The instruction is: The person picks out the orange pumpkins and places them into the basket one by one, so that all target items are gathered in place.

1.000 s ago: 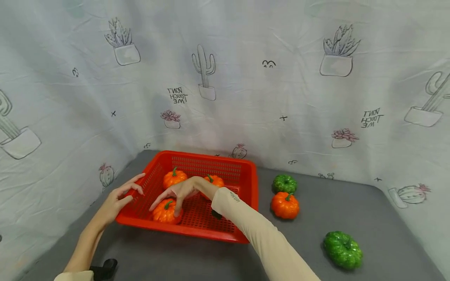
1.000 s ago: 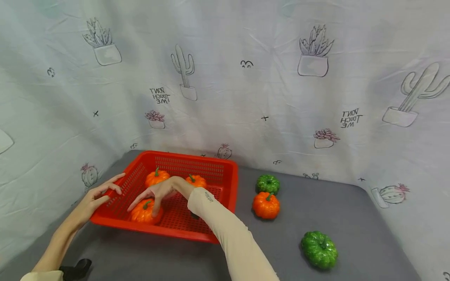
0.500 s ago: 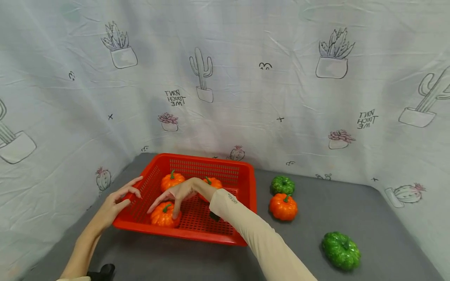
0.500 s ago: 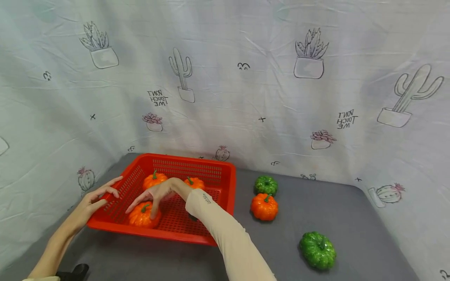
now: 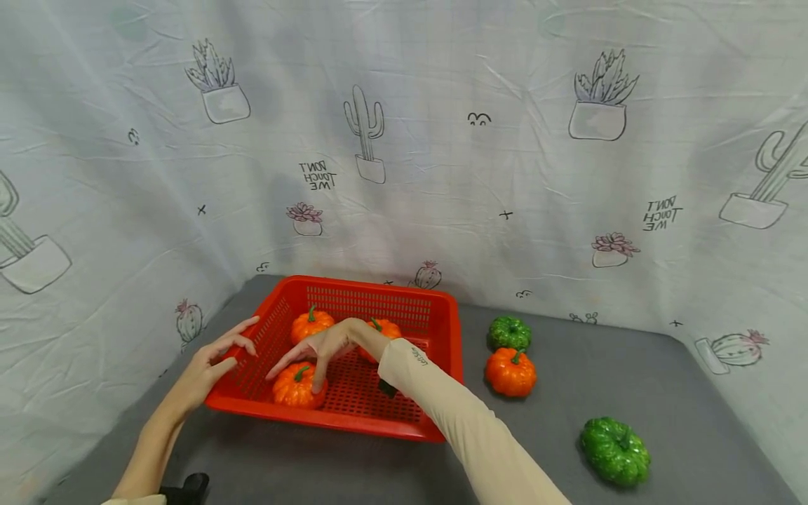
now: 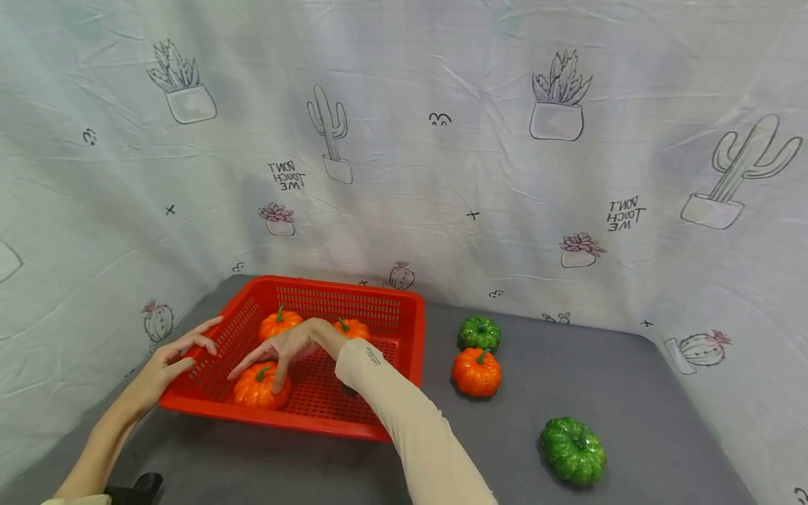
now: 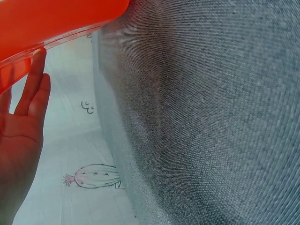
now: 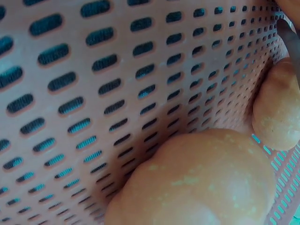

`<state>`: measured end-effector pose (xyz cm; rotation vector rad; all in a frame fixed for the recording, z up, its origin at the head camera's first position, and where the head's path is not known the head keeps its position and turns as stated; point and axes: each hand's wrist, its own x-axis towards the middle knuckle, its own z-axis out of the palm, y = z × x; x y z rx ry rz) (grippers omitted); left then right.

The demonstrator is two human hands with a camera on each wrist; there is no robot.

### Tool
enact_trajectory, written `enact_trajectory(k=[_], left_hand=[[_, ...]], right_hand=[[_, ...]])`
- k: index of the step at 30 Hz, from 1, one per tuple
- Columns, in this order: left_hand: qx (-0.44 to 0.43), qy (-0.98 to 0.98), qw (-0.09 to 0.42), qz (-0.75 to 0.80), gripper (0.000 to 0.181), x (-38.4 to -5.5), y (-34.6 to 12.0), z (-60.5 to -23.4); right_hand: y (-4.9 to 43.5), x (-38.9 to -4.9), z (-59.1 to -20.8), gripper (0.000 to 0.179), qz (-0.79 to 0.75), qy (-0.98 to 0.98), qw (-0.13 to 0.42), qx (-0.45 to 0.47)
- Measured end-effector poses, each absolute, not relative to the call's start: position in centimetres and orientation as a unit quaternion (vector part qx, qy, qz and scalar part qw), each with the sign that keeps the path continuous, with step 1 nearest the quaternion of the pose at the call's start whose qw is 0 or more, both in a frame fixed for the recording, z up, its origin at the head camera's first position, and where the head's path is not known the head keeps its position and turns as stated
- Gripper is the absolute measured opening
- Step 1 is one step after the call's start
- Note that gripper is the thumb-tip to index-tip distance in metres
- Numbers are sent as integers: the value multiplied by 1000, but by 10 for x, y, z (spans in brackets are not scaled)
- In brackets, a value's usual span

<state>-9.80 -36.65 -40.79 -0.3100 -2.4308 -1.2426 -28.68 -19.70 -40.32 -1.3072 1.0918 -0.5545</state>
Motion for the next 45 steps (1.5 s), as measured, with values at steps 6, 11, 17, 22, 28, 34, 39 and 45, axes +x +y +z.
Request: enact_trajectory(k=[6,11,17,22,28,34,39,45], left_hand=[[-121,-868,191,-443,17,-106,-363,-407],[-133,-861,193,-450,16,-112,-363,-405],[-148,-856,189,-457,15,-113,-363,-407],[-140,-859,188,-455,16,-114,-367,-408],[-140,-861,188,-451,16,-111,-370,-410],[-140,-862,192,-448,17,-108,-371,-410],[-140,-867,192,-439,17,-106,-371,-410],[-125,-867,184,-445,18,-106,-369,-411]], right_hand=[[-188,-300,-386,74,-246,489,629,-551],[-178,-311,-360,69,-271,510,619,-532],[-158,-318,-328,65,-282,530,606,-522],[-143,-322,-297,58,-309,549,583,-512],[-123,-321,-277,50,-325,574,564,-496],[-103,-316,-273,48,-338,592,516,-518],[-82,-309,-278,46,-357,609,468,-532],[-51,-305,-287,45,-398,606,438,-531]])
